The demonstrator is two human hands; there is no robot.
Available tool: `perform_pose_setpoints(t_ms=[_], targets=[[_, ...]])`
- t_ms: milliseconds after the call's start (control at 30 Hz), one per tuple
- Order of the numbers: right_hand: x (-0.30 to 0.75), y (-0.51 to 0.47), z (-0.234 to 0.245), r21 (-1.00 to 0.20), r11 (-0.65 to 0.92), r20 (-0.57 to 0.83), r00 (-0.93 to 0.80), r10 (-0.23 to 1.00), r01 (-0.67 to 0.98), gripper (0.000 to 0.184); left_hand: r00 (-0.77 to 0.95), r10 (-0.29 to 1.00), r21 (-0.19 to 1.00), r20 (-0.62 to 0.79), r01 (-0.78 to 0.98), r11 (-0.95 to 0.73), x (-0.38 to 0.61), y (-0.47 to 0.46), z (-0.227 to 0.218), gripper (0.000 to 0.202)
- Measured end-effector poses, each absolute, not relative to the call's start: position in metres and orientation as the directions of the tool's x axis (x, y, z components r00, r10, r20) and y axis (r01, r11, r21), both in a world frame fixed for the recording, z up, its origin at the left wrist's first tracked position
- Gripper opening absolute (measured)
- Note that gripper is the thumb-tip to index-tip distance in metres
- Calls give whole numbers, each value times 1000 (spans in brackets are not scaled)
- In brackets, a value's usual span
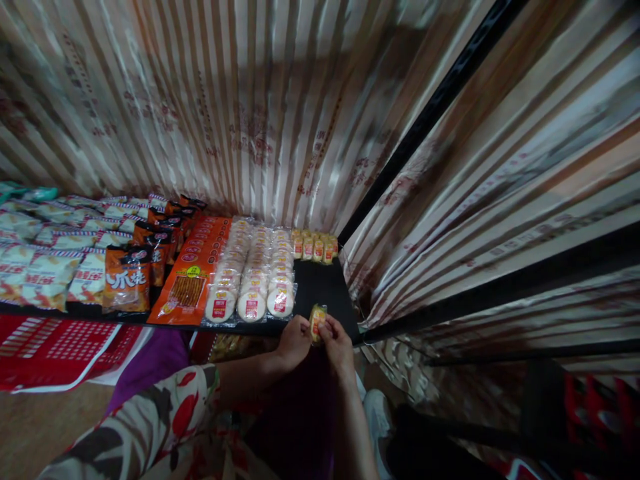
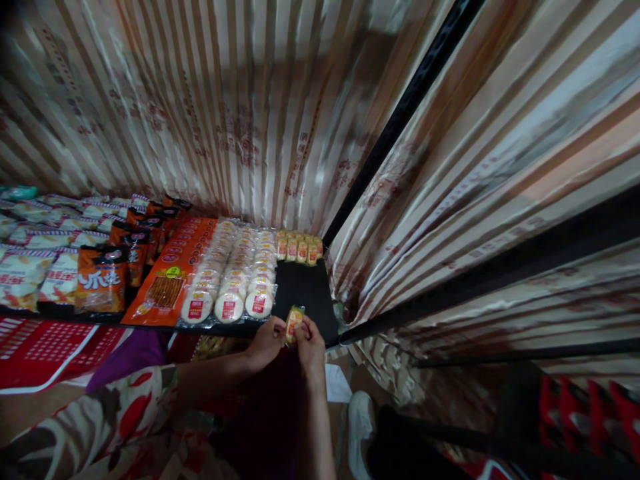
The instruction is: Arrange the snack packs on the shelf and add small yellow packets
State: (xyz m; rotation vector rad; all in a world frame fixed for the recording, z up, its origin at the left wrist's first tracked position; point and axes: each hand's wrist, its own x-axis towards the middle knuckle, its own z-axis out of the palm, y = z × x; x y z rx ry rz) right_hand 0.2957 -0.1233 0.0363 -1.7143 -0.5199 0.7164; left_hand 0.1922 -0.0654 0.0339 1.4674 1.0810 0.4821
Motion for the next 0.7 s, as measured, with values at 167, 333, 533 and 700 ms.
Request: perform_pose_setpoints(t_ms=[167,333,533,700], targets=[[306,-117,37,-959,-269,-246,729,639,-87,52,461,824,899,-329,421,124,206,-58,37,14],[313,-113,31,-956,-293,-208,768,606,-27,49,455,806,875,-379,461,151,216,-53,40,14],[322,-106,20,-968,-246,-127,776,618,37,47,445,805,852,-392,507,135,226,-47,50,15],[331,-99,14,-950,-282,-76,773,629,136,45,430,786,774,-443,627,94,235,-42,67,21]])
